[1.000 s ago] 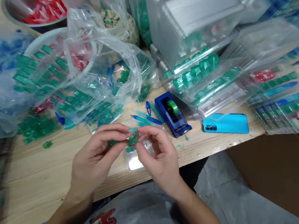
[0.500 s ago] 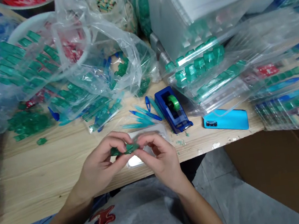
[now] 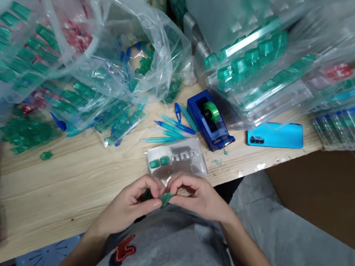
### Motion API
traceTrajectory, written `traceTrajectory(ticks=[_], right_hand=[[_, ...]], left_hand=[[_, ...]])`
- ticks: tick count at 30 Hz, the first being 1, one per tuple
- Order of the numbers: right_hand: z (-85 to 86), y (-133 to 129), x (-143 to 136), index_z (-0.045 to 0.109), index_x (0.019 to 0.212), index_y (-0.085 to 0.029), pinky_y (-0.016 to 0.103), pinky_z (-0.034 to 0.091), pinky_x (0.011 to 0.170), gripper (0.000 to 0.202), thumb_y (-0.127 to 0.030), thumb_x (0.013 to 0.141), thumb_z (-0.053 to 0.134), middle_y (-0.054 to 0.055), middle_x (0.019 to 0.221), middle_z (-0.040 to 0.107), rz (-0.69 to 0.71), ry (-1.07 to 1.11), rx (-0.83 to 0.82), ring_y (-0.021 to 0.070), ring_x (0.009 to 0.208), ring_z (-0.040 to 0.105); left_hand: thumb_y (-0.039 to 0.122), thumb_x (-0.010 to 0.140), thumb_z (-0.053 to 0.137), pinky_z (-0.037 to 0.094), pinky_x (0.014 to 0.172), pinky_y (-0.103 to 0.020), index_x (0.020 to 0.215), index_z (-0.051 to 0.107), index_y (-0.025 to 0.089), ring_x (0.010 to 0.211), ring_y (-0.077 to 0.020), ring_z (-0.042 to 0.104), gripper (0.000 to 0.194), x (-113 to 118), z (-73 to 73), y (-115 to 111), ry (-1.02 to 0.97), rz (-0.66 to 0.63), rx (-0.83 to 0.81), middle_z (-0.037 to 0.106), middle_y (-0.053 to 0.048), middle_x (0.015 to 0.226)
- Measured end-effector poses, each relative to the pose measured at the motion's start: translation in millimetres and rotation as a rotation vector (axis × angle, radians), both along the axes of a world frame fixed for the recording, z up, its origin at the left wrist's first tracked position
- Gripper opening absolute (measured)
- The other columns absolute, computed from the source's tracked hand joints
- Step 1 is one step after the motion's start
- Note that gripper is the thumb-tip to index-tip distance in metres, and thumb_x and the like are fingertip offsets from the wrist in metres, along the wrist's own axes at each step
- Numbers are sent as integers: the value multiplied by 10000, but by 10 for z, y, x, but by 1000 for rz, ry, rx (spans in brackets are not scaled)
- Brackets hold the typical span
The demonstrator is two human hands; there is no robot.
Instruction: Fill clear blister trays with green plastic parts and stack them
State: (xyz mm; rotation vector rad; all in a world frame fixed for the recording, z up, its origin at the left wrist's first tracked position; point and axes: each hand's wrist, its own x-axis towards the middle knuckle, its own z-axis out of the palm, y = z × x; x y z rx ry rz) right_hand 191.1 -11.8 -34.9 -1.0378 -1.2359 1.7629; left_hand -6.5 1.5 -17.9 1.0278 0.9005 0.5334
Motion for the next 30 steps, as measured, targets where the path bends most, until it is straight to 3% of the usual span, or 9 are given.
traceTrajectory(ticks=[4,6,9,14,19,21,23,26,30], right_hand=[[-137,-26,-29,576,806,-220,220,488,539,168,-336,834,693,-19,784,629,-126,186,-87,89,582,572],[-181,2,-43,571,950,-252,224,473,523,159,-359,866,654,-30,788,625,-188,125,-22,90,558,546],[-198,75,-50,590,1118,-271,306,506,685,242,-304,883,638,18,899,662,-170,-258,275,155,764,613],[-251,190,-37,659,1073,-245,404,421,808,174,-276,909,610,59,960,720,-121,-847,766,227,881,611],[-287,274,41,659,1136,-230,424,386,810,235,-299,931,567,96,1060,689,-66,-1027,816,263,953,561],[-266,299,57,630,1211,-224,425,385,806,287,-281,948,531,109,1087,676,-2,-1038,794,269,967,552],[-247,311,49,626,1222,-230,414,385,800,290,-252,951,526,102,1085,680,27,-1027,816,258,951,557],[-279,304,8,663,1126,-252,394,381,829,225,-200,945,541,59,1003,705,11,-994,908,219,910,572],[-427,283,-21,663,1117,-285,426,344,931,221,-209,919,598,20,960,724,-88,-988,939,204,904,582]], left_hand=[[358,815,679,295,464,-174,782,476,195,530,-46,373,263,122,-110,-21,-146,178,-238,522,30,808],[368,816,674,239,421,-168,807,487,198,479,-30,304,253,195,-161,0,-141,264,-252,502,43,791],[283,834,636,286,441,-175,834,530,198,510,-47,360,136,275,-204,58,30,341,-90,508,39,777],[215,831,607,336,451,-180,961,584,207,564,-65,434,132,260,-205,136,228,415,56,575,5,890],[272,835,649,369,445,-162,968,628,203,513,-40,437,151,45,-208,186,97,525,-55,571,27,826],[279,805,694,448,520,-165,922,658,196,581,-50,525,148,-48,-216,201,-51,557,-138,598,22,826],[254,754,744,538,714,-216,905,685,184,790,-100,638,176,-114,-215,204,-181,571,-208,651,-9,934],[202,756,741,487,1005,-322,946,700,172,1067,-174,647,196,-147,-177,184,-267,538,-231,686,-45,1078],[185,867,645,494,1016,-346,1029,663,207,1088,-167,657,164,-117,-93,145,-291,478,-172,689,-45,1151]])
